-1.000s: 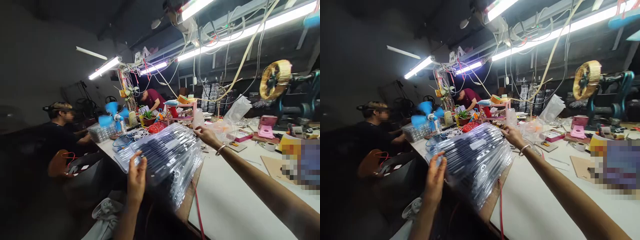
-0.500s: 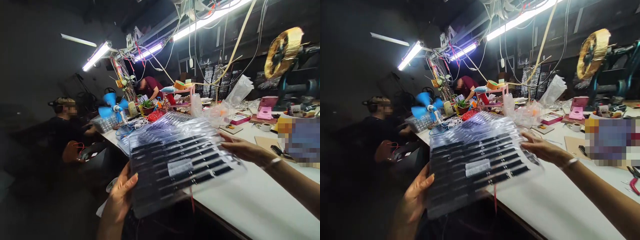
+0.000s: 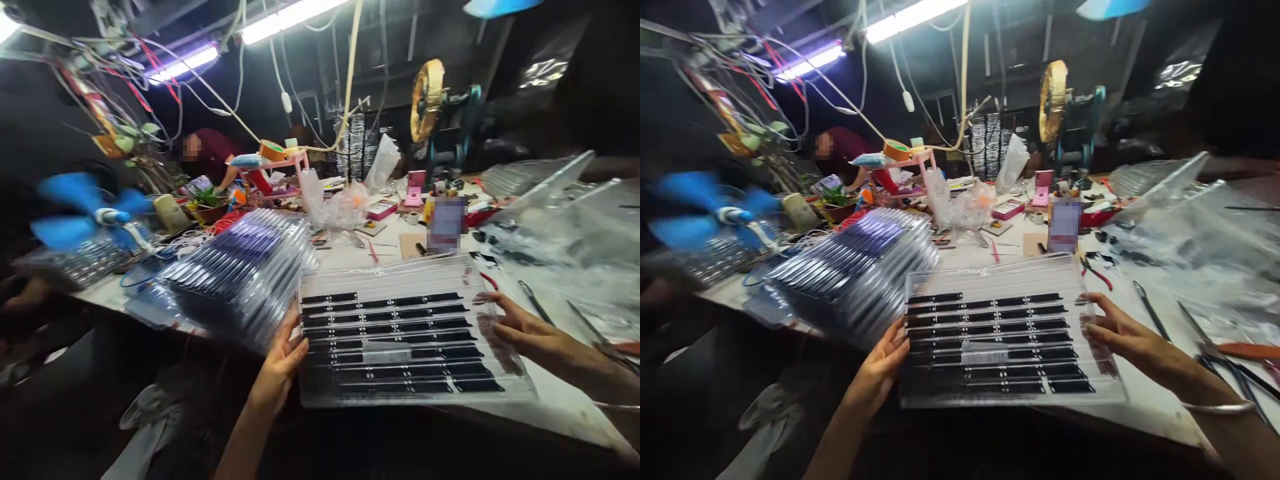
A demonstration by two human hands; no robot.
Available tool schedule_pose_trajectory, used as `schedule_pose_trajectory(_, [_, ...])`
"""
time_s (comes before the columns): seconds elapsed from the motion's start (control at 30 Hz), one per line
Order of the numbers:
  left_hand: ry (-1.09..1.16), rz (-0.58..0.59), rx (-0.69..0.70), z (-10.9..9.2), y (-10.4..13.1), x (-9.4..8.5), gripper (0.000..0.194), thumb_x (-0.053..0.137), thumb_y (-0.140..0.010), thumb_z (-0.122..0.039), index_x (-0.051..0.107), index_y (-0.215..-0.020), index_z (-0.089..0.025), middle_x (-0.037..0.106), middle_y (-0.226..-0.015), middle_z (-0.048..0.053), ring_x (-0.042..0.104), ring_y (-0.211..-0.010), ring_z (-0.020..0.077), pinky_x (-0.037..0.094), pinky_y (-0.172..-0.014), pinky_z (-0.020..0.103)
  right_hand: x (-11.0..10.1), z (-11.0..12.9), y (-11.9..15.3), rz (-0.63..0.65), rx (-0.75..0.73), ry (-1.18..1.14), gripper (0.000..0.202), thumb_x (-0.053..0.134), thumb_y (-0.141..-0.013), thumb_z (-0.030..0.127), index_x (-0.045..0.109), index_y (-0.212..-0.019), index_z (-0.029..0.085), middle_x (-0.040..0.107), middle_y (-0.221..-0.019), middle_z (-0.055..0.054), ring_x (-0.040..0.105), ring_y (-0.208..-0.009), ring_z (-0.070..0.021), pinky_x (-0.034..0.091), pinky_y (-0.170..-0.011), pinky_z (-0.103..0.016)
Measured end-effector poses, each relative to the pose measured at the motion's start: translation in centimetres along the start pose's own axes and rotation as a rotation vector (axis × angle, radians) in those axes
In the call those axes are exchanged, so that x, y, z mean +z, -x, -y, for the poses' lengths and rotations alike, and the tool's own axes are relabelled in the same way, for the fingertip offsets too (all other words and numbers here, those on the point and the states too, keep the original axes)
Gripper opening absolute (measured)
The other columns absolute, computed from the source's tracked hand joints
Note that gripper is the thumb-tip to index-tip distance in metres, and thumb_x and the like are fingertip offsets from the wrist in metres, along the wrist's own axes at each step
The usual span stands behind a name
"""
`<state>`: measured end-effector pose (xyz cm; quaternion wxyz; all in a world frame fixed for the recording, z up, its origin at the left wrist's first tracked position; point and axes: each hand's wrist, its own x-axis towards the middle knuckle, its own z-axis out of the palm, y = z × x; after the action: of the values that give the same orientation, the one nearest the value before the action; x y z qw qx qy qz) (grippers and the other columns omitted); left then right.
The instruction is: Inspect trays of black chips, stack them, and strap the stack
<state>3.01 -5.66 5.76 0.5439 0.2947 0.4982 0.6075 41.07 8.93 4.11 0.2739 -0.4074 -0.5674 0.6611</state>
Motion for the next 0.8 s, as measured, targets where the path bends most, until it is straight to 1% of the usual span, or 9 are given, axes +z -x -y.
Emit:
schedule_pose_trajectory(0.07, [-0.091,-0.025,0.004,1.0,-2.4,0.8,0.053,0.068,-0.077,-0.041,0.053,-0.123,-0.021,0.065,-0.111,0.008,0.056,-0.112,0.0252,0.042,-0.096,0.035,0.2,-0.5,0.7,-0.126,-0.021,0.036,0.038,0.061,-0.079,0.054,0.049,-0.103,0.027,0.049,-0.065,0.002,0.047,-0.052,-0.0144,0.044,-0.047,-0.028])
schedule_pose_trajectory(0.1, [-0.169,-0.066,0.032,1.5,-3.5,1.2,0.048,0.065,-0.077,-0.044,0.056,-0.118,-0.020,0.065,-0.108,0.007,0.056,-0.110,0.0244,0.043,-0.094,0.033,0.5,-0.7,0.7,-0.201,-0.026,0.041,0.037,0.060,-0.078,0.057,0.052,-0.092,0.024,0.049,-0.065,0.001,0.048,-0.054,-0.0135,0.044,-0.049,-0.027])
schedule_pose_trajectory(0.17, [-0.365,-0.155,0.117,2.2,-5.6,2.0,0.041,0.062,-0.078,-0.051,0.062,-0.102,-0.018,0.067,-0.097,0.005,0.057,-0.106,0.0238,0.043,-0.091,0.032,1.3,-1.1,0.3,-0.350,-0.025,-0.010,0.046,0.060,-0.074,0.065,0.051,-0.076,0.020,0.051,-0.067,0.000,0.049,-0.056,-0.0127,0.045,-0.050,-0.025])
schedule_pose_trajectory(0.27, [-0.550,-0.207,0.216,2.5,-8.0,3.3,0.040,0.057,-0.078,-0.057,0.062,-0.084,-0.018,0.064,-0.081,0.003,0.058,-0.095,0.0235,0.043,-0.087,0.033,2.2,-1.6,-1.0,-0.503,-0.018,-0.148,0.054,0.060,-0.067,0.072,0.048,-0.071,0.019,0.051,-0.065,0.000,0.052,-0.056,-0.0138,0.047,-0.050,-0.027])
schedule_pose_trajectory(0.37, [-0.555,-0.168,0.247,2.4,-9.4,4.2,0.045,0.052,-0.080,-0.061,0.062,-0.086,-0.018,0.064,-0.084,0.003,0.058,-0.093,0.0220,0.043,-0.087,0.032,2.5,-1.9,-2.3,-0.590,-0.042,-0.193,0.053,0.054,-0.071,0.074,0.048,-0.076,0.021,0.045,-0.058,0.004,0.049,-0.049,-0.0115,0.047,-0.047,-0.026])
schedule_pose_trajectory(0.47, [-0.406,-0.087,0.204,2.5,-10.1,4.6,0.049,0.053,-0.079,-0.061,0.063,-0.098,-0.017,0.067,-0.094,0.005,0.059,-0.099,0.0228,0.043,-0.090,0.032,2.3,-2.0,-3.1,-0.613,-0.076,-0.197,0.053,0.052,-0.071,0.074,0.048,-0.078,0.022,0.041,-0.053,0.006,0.044,-0.043,-0.0102,0.043,-0.042,-0.025])
schedule_pose_trajectory(0.6, [-0.253,-0.028,0.106,2.8,-10.4,4.2,0.050,0.060,-0.076,-0.058,0.065,-0.101,-0.015,0.070,-0.097,0.008,0.059,-0.105,0.0256,0.043,-0.094,0.036,1.7,-2.3,-3.9,-0.596,-0.087,-0.156,0.054,0.054,-0.069,0.075,0.045,-0.068,0.022,0.043,-0.048,0.005,0.045,-0.040,-0.0116,0.039,-0.036,-0.024])
schedule_pose_trajectory(0.7, [-0.206,0.017,0.055,2.8,-9.9,3.2,0.045,0.067,-0.075,-0.047,0.063,-0.110,-0.017,0.070,-0.102,0.007,0.058,-0.108,0.0249,0.041,-0.099,0.037,1.1,-2.4,-4.8,-0.583,-0.054,-0.150,0.054,0.057,-0.067,0.074,0.044,-0.065,0.022,0.041,-0.046,0.006,0.042,-0.037,-0.0112,0.035,-0.032,-0.024])
schedule_pose_trajectory(0.8, [-0.002,0.134,-0.029,2.6,-9.1,2.5,0.046,0.067,-0.078,-0.035,0.058,-0.121,-0.022,0.066,-0.113,0.005,0.055,-0.116,0.0224,0.035,-0.106,0.036,0.3,-1.1,-6.3,-0.537,-0.038,-0.159,0.050,0.060,-0.070,0.069,0.045,-0.063,0.022,0.039,-0.045,0.006,0.040,-0.035,-0.0107,0.034,-0.029,-0.023])
